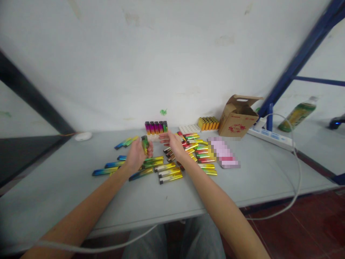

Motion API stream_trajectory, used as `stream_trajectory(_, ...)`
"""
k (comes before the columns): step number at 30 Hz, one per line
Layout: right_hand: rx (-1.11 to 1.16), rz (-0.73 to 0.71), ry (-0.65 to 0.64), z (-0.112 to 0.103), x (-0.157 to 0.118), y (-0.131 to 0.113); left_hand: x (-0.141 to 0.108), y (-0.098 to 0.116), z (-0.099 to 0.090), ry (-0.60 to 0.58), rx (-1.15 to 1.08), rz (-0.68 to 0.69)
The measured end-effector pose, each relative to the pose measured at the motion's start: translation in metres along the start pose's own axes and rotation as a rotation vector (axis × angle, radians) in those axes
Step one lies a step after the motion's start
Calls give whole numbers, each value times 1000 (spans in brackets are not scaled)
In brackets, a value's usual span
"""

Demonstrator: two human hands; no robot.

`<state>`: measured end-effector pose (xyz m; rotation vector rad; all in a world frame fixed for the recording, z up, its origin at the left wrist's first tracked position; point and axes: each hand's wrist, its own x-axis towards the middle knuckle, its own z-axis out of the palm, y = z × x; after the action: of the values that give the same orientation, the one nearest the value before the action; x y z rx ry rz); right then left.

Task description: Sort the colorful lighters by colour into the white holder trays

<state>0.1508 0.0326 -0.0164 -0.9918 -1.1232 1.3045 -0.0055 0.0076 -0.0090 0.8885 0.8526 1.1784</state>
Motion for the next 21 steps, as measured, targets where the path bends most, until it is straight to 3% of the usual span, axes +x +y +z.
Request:
stream_trajectory(4, -111, -103, 36, 2, 0, 5, 1, -3, 0, 39, 13, 97)
stream_trajectory(13, -336, -485, 29, 10, -8, 7, -2, -7, 2, -89, 51, 106)
stream_trajectory(21, -383, -595, -21, 12, -12, 7, 5, -17, -1, -85, 85, 155)
